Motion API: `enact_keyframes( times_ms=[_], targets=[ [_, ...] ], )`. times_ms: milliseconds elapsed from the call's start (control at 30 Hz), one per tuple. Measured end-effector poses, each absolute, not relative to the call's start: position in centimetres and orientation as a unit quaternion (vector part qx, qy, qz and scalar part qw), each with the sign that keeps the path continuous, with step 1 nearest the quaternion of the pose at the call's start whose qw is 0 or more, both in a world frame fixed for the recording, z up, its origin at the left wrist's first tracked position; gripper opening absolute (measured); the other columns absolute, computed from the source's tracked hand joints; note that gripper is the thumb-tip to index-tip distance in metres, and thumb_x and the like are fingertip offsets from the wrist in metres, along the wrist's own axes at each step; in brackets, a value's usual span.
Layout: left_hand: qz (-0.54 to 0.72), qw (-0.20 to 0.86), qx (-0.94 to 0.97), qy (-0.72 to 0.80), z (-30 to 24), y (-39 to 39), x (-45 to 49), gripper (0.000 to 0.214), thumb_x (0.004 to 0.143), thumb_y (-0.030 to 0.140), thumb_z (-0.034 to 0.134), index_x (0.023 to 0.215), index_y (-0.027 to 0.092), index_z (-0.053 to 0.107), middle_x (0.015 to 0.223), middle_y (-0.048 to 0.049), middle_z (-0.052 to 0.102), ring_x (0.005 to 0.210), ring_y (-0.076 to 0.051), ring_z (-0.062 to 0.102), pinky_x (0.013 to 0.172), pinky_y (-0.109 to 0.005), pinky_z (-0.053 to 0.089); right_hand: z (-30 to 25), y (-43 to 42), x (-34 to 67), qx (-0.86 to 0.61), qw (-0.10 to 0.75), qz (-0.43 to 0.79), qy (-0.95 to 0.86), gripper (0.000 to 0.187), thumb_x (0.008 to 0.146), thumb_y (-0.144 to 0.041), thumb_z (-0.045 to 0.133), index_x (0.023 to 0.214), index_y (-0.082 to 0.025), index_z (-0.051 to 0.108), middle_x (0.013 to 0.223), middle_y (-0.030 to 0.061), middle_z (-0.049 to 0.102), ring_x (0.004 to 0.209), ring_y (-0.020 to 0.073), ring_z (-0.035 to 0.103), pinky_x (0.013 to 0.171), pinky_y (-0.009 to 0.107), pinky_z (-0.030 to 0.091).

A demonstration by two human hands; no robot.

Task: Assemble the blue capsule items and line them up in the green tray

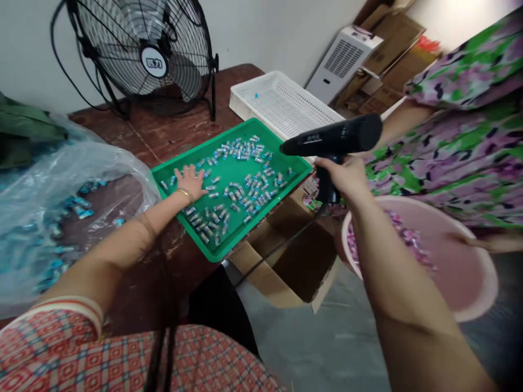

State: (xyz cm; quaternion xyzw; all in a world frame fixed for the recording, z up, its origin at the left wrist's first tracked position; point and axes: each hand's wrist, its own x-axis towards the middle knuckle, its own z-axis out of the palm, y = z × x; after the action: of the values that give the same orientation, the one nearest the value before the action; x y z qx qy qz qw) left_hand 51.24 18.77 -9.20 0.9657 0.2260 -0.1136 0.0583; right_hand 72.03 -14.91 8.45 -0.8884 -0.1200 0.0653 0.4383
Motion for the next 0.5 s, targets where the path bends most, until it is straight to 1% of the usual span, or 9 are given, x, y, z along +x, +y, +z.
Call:
enact_keyframes(
  times_ms=[33,100,200,267,333,400,433,467,500],
  targets=[
    [-0.134,0.049,0.949,0.279,-9.1,20.1,50.1,0.093,0.094,0.056,0.066,0.17,0.012,0.033,0.176,-0.0326,0.022,0.161,-0.054,0.025,0.125,-0.077,0.017,7.5,-13.2,72.9,-0.877,0.458,0.086,-0.119,0.019,0.076,-0.032,0.08,0.077,-0.018,0.068,0.069,0.0042,0.07,0.057,0.0208,0.066,0.047,0.031,0.053],
    [-0.18,0.057,0.925,0.331,-9.2,21.1,48.7,0.101,0.09,0.06,0.071,0.171,0.013,0.031,0.175,-0.0352,0.022,0.157,-0.057,0.033,0.123,-0.076,0.024,6.2,-9.4,74.2,-0.855,0.497,0.118,-0.096,0.016,0.075,-0.026,0.08,0.076,-0.018,0.066,0.069,0.0033,0.069,0.059,0.0212,0.067,0.051,0.032,0.055],
    [-0.203,0.101,0.929,0.294,-9.4,19.5,48.5,0.103,0.088,0.062,0.074,0.171,0.018,0.031,0.176,-0.033,0.02,0.157,-0.056,0.034,0.122,-0.075,0.027,5.8,-4.1,74.5,-0.861,0.5,0.062,-0.065,0.016,0.077,-0.02,0.078,0.072,-0.019,0.062,0.064,-0.0001,0.064,0.058,0.0197,0.067,0.057,0.032,0.058],
    [-0.18,0.138,0.943,0.243,-8.9,18.2,48.7,0.092,0.094,0.059,0.068,0.171,0.021,0.033,0.177,-0.0283,0.025,0.158,-0.052,0.035,0.121,-0.071,0.033,6.3,-2.2,73.1,-0.863,0.492,0.085,-0.071,0.017,0.079,-0.019,0.077,0.071,-0.02,0.062,0.062,-0.0005,0.062,0.058,0.0195,0.067,0.059,0.032,0.059],
    [-0.151,0.146,0.953,0.219,-7.8,18.1,48.2,0.072,0.101,0.049,0.062,0.166,0.022,0.043,0.173,-0.0236,0.036,0.155,-0.045,0.041,0.119,-0.062,0.042,7.3,-2.2,70.3,-0.854,0.468,0.194,-0.115,0.017,0.081,-0.022,0.079,0.072,-0.019,0.064,0.062,0.002,0.066,0.057,0.0196,0.067,0.057,0.031,0.058],
    [-0.15,0.103,0.957,0.224,-6.6,19.1,46.9,0.052,0.101,0.037,0.06,0.15,0.018,0.063,0.162,-0.0219,0.052,0.149,-0.041,0.049,0.116,-0.053,0.046,8.6,-3.8,67.0,-0.843,0.411,0.306,-0.161,0.018,0.081,-0.027,0.081,0.074,-0.017,0.069,0.065,0.0054,0.071,0.055,0.0183,0.066,0.051,0.028,0.055],
    [-0.167,0.09,0.957,0.221,-6.1,19.8,46.1,0.042,0.101,0.034,0.06,0.136,0.015,0.073,0.149,-0.0218,0.063,0.143,-0.039,0.055,0.114,-0.049,0.046,9.3,-5.0,65.4,-0.841,0.371,0.352,-0.178,0.019,0.081,-0.031,0.083,0.075,-0.016,0.072,0.067,0.0068,0.073,0.053,0.0176,0.064,0.047,0.026,0.053],
    [-0.204,0.064,0.957,0.196,-5.6,20.3,45.3,0.038,0.101,0.035,0.058,0.125,0.013,0.078,0.134,-0.0212,0.071,0.134,-0.037,0.062,0.111,-0.046,0.047,10.0,-6.3,64.1,-0.838,0.327,0.392,-0.194,0.022,0.079,-0.035,0.084,0.076,-0.016,0.074,0.067,0.008,0.075,0.05,0.0172,0.063,0.043,0.025,0.05],
    [-0.225,0.062,0.955,0.181,-5.4,20.5,44.7,0.036,0.1,0.036,0.059,0.115,0.012,0.082,0.122,-0.0202,0.076,0.126,-0.036,0.066,0.11,-0.045,0.047,10.7,-7.6,62.9,-0.843,0.295,0.401,-0.205,0.026,0.076,-0.038,0.087,0.074,-0.015,0.075,0.066,0.0086,0.075,0.048,0.0171,0.062,0.039,0.025,0.048]
  ],
)
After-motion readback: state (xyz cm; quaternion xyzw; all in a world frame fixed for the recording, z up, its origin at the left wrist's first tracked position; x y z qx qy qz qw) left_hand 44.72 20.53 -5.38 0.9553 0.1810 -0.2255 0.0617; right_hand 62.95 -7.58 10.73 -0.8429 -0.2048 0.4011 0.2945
